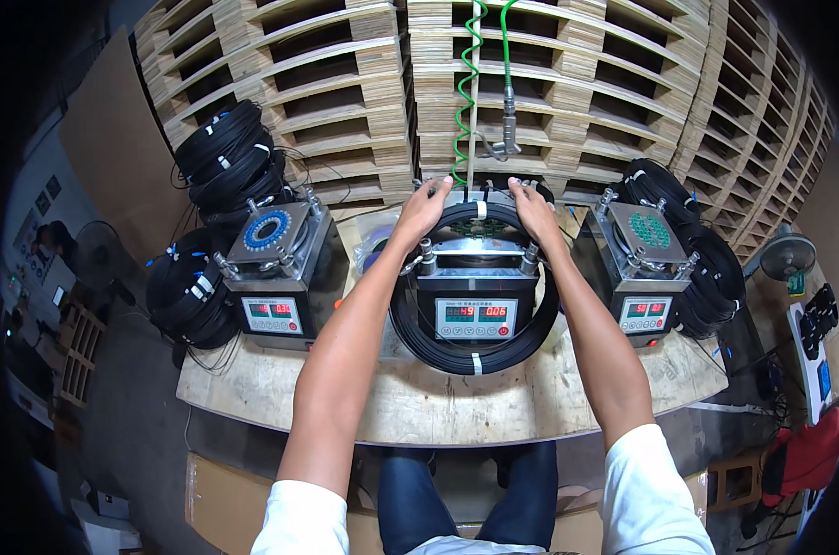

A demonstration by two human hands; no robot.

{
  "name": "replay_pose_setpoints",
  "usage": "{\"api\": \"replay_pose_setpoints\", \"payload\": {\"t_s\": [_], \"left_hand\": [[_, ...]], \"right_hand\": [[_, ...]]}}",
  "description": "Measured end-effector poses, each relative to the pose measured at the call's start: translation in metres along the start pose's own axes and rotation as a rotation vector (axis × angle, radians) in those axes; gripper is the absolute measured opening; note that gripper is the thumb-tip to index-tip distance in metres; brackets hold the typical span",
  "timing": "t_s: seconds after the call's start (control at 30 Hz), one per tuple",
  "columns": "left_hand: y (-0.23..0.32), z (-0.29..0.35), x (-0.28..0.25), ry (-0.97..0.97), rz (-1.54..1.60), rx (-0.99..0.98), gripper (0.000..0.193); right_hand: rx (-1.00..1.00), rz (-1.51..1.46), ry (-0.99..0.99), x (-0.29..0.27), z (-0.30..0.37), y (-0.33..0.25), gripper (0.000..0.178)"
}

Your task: Processing a cable coil using an industrial machine.

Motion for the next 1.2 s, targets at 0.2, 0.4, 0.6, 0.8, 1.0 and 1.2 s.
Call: {"api": "replay_pose_setpoints", "payload": {"t_s": [0.2, 0.4, 0.6, 0.8, 1.0, 1.2], "left_hand": [[0.006, 0.000, -0.001, -0.064, -0.112, -0.041, 0.084], [0.006, 0.004, -0.011, 0.020, -0.193, -0.114, 0.080], [0.014, 0.005, -0.005, 0.055, -0.100, -0.020, 0.079], [-0.001, 0.000, -0.005, -0.005, -0.081, -0.016, 0.084], [0.009, 0.001, 0.001, -0.037, -0.123, -0.057, 0.087], [0.000, -0.004, -0.005, 0.035, -0.132, -0.043, 0.085]], "right_hand": [[0.022, 0.034, -0.001, 0.002, -0.012, 0.013, 0.080], [0.014, 0.053, -0.042, 0.004, -0.008, 0.005, 0.076], [-0.017, 0.056, 0.063, -0.004, -0.005, 0.004, 0.073], [0.053, 0.079, 0.029, 0.002, 0.008, -0.005, 0.072], [-0.003, 0.048, 0.025, -0.004, -0.008, 0.007, 0.074], [-0.046, -0.018, 0.049, 0.003, -0.007, 0.002, 0.070]]}}
Point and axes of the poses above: each hand's wrist, its own z-axis away from the middle knuckle, its own x-axis out of the palm, y = z × x, the point moved 7 cm from there along -z, towards the middle knuckle, and after that the axes turned 5 degrees about -z, right-handed, at the moved point
